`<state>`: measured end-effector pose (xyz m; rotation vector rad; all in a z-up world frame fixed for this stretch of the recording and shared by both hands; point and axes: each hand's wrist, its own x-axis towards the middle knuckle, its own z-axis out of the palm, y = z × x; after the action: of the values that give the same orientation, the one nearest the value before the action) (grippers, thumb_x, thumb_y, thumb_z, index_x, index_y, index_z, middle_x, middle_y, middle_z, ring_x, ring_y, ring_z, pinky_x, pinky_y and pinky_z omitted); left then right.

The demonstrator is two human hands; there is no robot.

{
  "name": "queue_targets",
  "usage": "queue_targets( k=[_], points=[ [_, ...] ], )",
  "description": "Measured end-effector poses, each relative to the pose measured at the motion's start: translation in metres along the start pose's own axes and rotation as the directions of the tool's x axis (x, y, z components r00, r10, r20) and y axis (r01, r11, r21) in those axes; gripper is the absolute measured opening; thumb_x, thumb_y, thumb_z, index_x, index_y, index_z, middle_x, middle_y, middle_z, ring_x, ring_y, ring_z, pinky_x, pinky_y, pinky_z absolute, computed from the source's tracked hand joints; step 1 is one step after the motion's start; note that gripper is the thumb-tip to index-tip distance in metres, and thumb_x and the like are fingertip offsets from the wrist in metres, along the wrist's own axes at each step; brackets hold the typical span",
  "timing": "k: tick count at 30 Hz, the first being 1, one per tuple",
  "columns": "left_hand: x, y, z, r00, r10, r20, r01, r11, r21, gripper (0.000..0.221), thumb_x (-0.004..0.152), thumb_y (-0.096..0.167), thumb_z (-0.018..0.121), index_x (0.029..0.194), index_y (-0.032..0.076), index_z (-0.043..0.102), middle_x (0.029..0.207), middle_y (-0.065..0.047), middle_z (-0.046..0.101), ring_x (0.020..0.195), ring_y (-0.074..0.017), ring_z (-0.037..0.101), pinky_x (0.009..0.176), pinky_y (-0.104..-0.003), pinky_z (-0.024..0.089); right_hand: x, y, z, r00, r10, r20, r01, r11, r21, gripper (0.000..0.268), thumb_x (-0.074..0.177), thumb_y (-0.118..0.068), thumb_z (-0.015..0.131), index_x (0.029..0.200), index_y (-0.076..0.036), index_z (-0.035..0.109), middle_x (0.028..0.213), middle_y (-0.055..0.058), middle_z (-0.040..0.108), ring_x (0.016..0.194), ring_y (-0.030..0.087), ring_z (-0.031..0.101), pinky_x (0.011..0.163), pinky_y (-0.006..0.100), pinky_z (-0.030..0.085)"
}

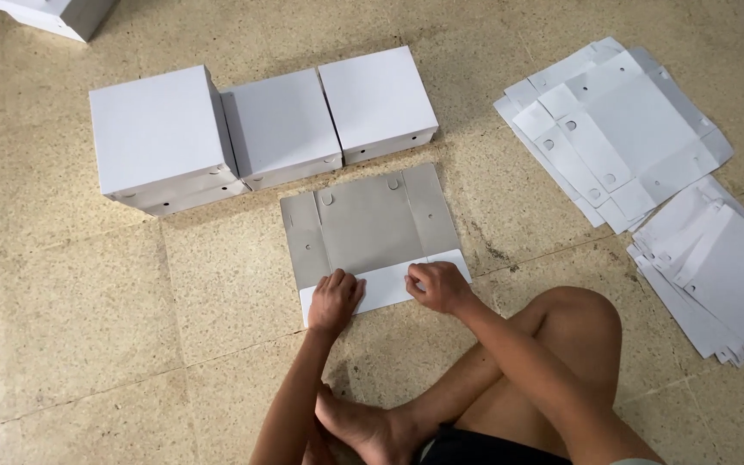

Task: Folding flat cardboard templates into finished boxes by hand.

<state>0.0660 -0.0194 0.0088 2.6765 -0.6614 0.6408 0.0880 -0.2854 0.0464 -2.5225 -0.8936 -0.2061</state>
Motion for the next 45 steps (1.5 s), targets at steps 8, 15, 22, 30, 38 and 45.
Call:
queue_targets(
  k=[8, 15, 22, 30, 38, 45],
  points=[
    [0.024, 0.012, -0.033, 0.815, -0.318, 0.484, 0.323, 0.943, 0.076, 0.056, 0.101, 0.042, 0.041, 0.151, 0.017, 0.041, 0.154, -0.016, 0.040, 0.145, -0.0337, 0.035, 0.117, -0.046, 0.027, 0.014, -0.001, -0.002, 0.967, 0.253, 0.030, -0.251, 0.966, -0.065, 0.058, 0.080, -0.044, 0.068, 0.128, -0.013, 0.054, 0.123, 0.013, 0.055, 0.118, 0.037, 0.059, 0.095, 0.050, 0.047],
    [0.024, 0.015, -0.027, 0.804, -0.317, 0.504, 0.288, 0.948, 0.138, 0.065, 0.099, 0.041, 0.032, 0.160, 0.018, 0.028, 0.168, -0.014, 0.021, 0.155, -0.0346, 0.018, 0.124, -0.056, 0.009, 0.026, -0.017, -0.009, 0.920, 0.384, 0.076, -0.378, 0.922, -0.078, 0.063, 0.089, -0.033, 0.062, 0.144, -0.005, 0.045, 0.152, 0.023, 0.038, 0.144, 0.043, 0.036, 0.120, 0.058, 0.023],
    [0.007, 0.023, -0.037, 0.748, -0.361, 0.557, 0.311, 0.932, 0.186, 0.062, 0.099, 0.047, 0.038, 0.157, 0.025, 0.034, 0.166, -0.005, 0.029, 0.155, -0.0262, 0.024, 0.126, -0.053, 0.012, 0.010, -0.010, 0.013, 0.950, 0.293, -0.104, -0.311, 0.904, -0.293, 0.016, 0.096, -0.024, 0.050, 0.110, -0.019, 0.057, 0.112, 0.002, 0.056, 0.100, 0.027, 0.060, 0.080, 0.042, 0.047],
    [-0.006, 0.023, -0.032, 0.769, -0.383, 0.511, 0.351, 0.922, 0.162, 0.076, 0.096, 0.064, 0.029, 0.161, 0.025, 0.024, 0.170, -0.008, 0.017, 0.157, -0.0288, 0.012, 0.125, -0.055, 0.004, 0.012, -0.022, 0.003, 0.929, 0.366, 0.049, -0.361, 0.929, -0.083, 0.061, 0.097, -0.023, 0.046, 0.154, -0.004, 0.034, 0.158, 0.029, 0.029, 0.147, 0.048, 0.029, 0.120, 0.056, 0.020],
    [0.002, 0.022, -0.033, 0.758, -0.419, 0.501, 0.367, 0.908, 0.204, 0.081, 0.095, 0.068, 0.029, 0.163, 0.024, 0.020, 0.170, -0.012, 0.016, 0.157, -0.0303, 0.012, 0.125, -0.057, 0.003, 0.015, -0.022, 0.004, 0.902, 0.430, 0.044, -0.427, 0.901, -0.074, 0.068, 0.097, -0.024, 0.048, 0.158, -0.003, 0.028, 0.164, 0.027, 0.021, 0.152, 0.043, 0.020, 0.124, 0.053, 0.015],
    [0.008, 0.009, -0.022, 0.743, -0.388, 0.546, 0.275, 0.920, 0.281, 0.082, 0.090, 0.070, 0.039, 0.157, 0.021, 0.033, 0.157, -0.013, 0.037, 0.151, -0.0313, 0.029, 0.123, -0.061, 0.016, 0.028, 0.023, 0.024, 0.976, 0.216, -0.037, -0.215, 0.913, -0.346, 0.043, 0.091, -0.036, 0.058, 0.125, -0.010, 0.058, 0.129, 0.016, 0.054, 0.119, 0.036, 0.057, 0.096, 0.053, 0.044]
  ],
)
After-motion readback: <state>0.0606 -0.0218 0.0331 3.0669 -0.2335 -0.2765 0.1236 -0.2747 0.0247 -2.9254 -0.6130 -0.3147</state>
